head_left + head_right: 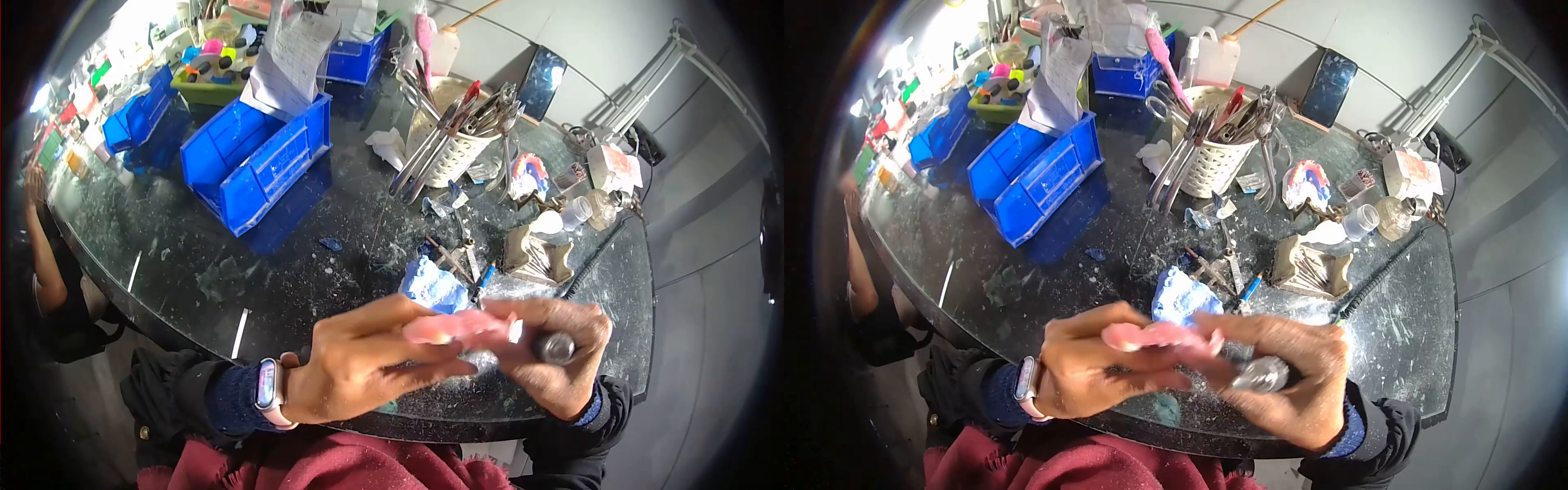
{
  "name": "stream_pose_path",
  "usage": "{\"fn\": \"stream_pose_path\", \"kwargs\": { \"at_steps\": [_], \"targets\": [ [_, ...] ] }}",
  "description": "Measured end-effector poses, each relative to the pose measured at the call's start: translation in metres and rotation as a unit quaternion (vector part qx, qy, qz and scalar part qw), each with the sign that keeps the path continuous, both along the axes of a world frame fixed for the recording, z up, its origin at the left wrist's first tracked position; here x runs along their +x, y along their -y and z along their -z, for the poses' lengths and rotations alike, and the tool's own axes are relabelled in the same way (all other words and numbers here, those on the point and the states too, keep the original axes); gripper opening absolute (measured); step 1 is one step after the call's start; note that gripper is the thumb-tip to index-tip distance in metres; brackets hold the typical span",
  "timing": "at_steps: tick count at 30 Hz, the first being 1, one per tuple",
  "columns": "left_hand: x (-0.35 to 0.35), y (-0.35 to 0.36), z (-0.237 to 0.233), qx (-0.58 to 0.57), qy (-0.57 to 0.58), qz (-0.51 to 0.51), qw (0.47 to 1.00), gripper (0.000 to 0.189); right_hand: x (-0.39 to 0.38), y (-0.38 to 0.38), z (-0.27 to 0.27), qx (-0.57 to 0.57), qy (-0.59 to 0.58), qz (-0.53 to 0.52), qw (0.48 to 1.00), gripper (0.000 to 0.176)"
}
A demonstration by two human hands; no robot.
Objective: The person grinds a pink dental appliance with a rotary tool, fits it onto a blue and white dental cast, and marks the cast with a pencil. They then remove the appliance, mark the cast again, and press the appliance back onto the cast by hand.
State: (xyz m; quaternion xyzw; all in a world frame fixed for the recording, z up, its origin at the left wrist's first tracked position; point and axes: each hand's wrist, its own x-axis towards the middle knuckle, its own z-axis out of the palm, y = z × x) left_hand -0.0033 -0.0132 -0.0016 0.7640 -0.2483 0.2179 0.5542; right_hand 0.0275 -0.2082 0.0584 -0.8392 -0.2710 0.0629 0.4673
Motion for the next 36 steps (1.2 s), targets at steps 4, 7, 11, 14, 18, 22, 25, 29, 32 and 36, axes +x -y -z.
{"fn": "stream_pose_path", "kwargs": {
  "at_steps": [4, 7, 11, 14, 18, 22, 25, 29, 32, 36],
  "targets": [
    [0.018, -0.012, -0.001, 0.105, 0.006, -0.067, 0.992, 0.039, 0.017, 0.003, 0.007, 0.112, 0.071, 0.125, 0.983, 0.031],
    [0.020, -0.002, 0.015, 0.152, -0.077, -0.077, 0.982, 0.062, 0.023, 0.006, 0.004, 0.092, 0.079, 0.147, 0.982, 0.026],
    [0.029, -0.002, 0.038, 0.152, -0.142, 0.007, 0.978, 0.076, 0.028, 0.007, 0.012, 0.094, 0.093, 0.075, 0.988, 0.022],
    [0.035, -0.005, 0.038, 0.076, -0.212, 0.078, 0.971, 0.078, 0.028, 0.011, 0.018, 0.084, 0.077, 0.025, 0.993, 0.020],
    [0.026, 0.005, 0.031, -0.211, -0.255, 0.147, 0.932, 0.079, 0.024, 0.007, 0.012, 0.061, 0.131, 0.019, 0.989, 0.028],
    [0.019, -0.006, 0.012, -0.292, -0.273, 0.178, 0.899, 0.083, 0.023, 0.007, 0.005, 0.098, 0.211, 0.047, 0.972, 0.024],
    [0.014, -0.013, 0.001, -0.312, -0.375, 0.199, 0.850, 0.100, 0.018, 0.005, 0.003, 0.136, 0.182, 0.059, 0.972, 0.024],
    [0.010, -0.003, 0.006, -0.376, -0.419, 0.293, 0.773, 0.093, 0.012, 0.003, 0.004, 0.118, 0.124, 0.011, 0.985, 0.030],
    [0.006, 0.002, 0.009, -0.382, -0.448, 0.317, 0.744, 0.074, 0.009, 0.000, 0.014, 0.083, 0.134, -0.017, 0.987, 0.041],
    [-0.001, 0.007, 0.009, -0.294, -0.491, 0.226, 0.788, 0.082, 0.006, -0.004, 0.028, 0.060, 0.156, -0.031, 0.986, 0.047]
  ]
}}
